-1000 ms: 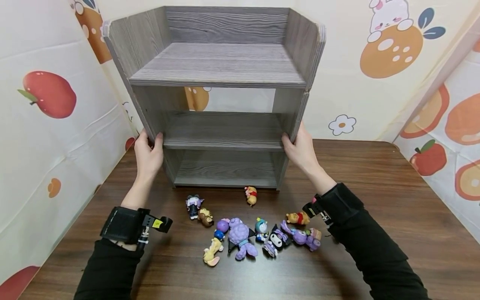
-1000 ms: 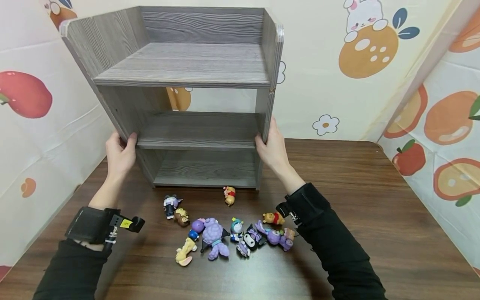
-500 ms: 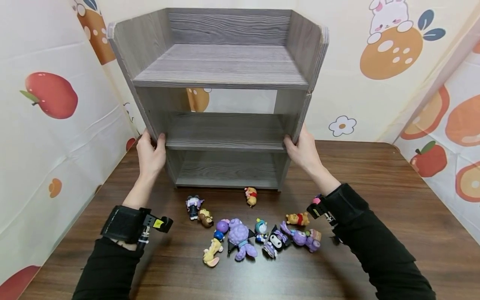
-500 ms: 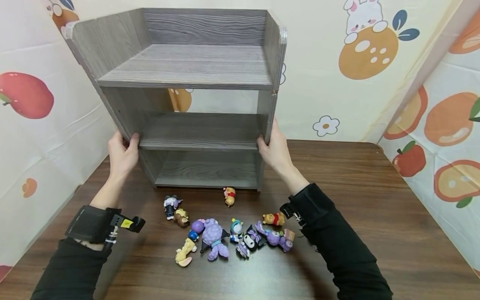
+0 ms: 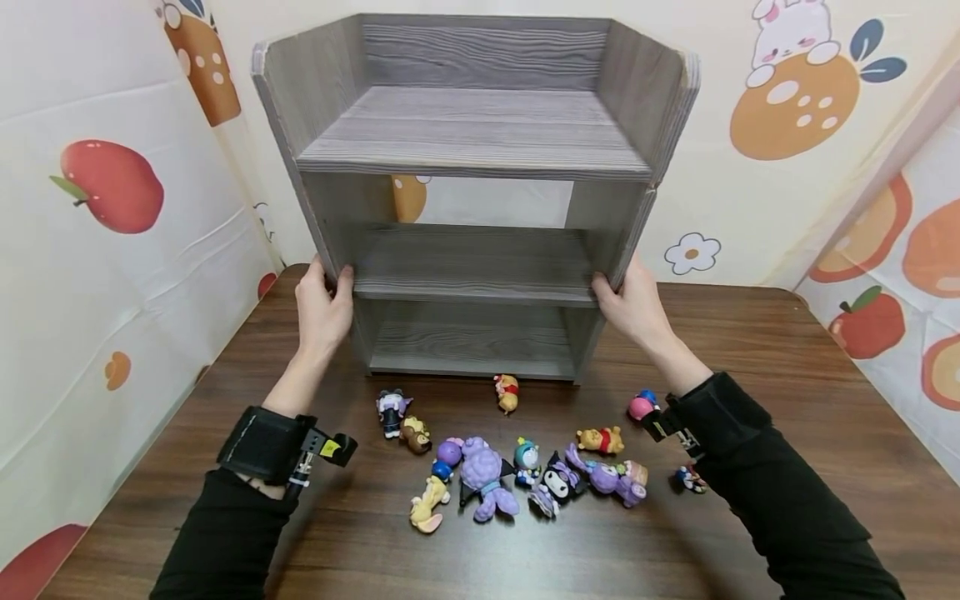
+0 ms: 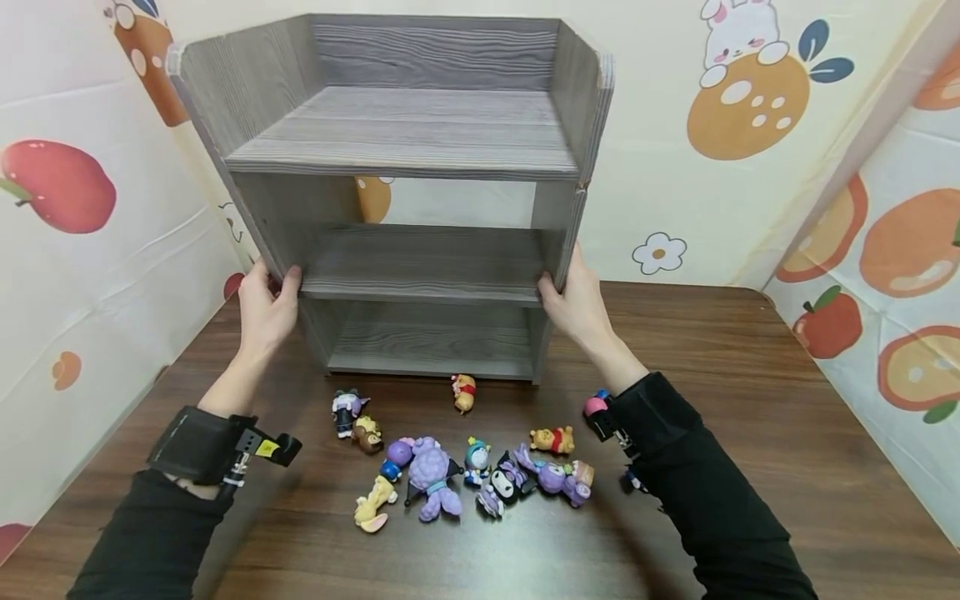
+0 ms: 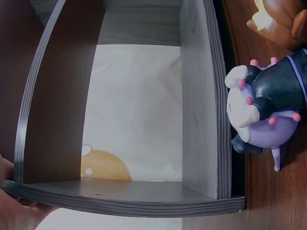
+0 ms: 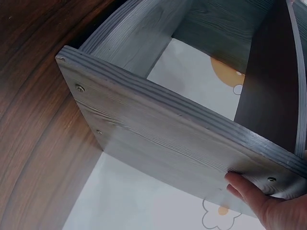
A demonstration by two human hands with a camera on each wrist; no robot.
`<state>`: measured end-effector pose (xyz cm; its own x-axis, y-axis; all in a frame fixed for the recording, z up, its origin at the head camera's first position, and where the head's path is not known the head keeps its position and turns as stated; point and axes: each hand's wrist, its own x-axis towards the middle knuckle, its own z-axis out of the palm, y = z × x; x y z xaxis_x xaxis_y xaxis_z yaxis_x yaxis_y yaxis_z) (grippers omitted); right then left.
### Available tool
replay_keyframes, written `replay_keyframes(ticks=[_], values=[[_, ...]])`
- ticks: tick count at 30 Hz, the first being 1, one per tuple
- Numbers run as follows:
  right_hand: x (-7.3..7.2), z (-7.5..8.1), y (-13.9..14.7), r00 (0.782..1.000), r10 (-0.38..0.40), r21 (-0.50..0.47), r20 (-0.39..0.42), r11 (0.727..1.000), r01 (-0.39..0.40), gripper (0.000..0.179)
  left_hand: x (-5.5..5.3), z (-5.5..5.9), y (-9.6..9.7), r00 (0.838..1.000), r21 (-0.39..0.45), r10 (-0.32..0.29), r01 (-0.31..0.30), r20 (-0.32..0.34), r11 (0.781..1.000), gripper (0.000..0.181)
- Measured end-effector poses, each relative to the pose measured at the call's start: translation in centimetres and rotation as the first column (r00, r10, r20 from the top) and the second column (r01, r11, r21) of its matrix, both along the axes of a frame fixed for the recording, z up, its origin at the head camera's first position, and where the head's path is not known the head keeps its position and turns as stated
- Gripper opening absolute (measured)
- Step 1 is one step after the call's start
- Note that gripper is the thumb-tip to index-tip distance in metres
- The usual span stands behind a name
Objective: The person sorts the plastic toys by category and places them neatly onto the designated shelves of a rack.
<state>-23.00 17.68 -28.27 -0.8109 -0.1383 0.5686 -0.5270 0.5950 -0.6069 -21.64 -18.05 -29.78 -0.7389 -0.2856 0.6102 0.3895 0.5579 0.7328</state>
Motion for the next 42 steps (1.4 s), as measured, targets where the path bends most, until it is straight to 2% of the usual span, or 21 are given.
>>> replay_keyframes(ticks=[10,19,27,33,42], values=[[0.3,0.0,1.0,0.999,-0.009,-0.001,-0.031,1.0,0.009,0.027,0.5,0.0,0.8,0.999,-0.006,-0.032,0.032,-0.015,0.999,0.018],[0.9,-0.1,2.6,0.999,-0.005,-0.002,-0.048,1.0,0.005,0.03,0.9,-0.1,1.8,0.993,-0.018,-0.114,0.114,-0.031,0.993,0.02],[1.9,0.0,4.5,0.998,-0.044,0.032,-0.044,0.998,0.045,0.026,1.0,-0.1,3.2,0.979,-0.035,-0.196,0.194,-0.053,0.98,0.024],[2.2,0.0,5.9,0.995,-0.08,0.069,-0.059,0.994,0.084,0.022,0.9,-0.2,4.2,0.971,-0.046,-0.227,0.225,-0.068,0.973,0.02],[2.7,0.2,7.6,0.996,-0.09,0.079,-0.011,0.993,0.09,0.033,0.5,-0.3,5.7,0.959,-0.068,-0.265,0.259,-0.098,0.963,0.018]])
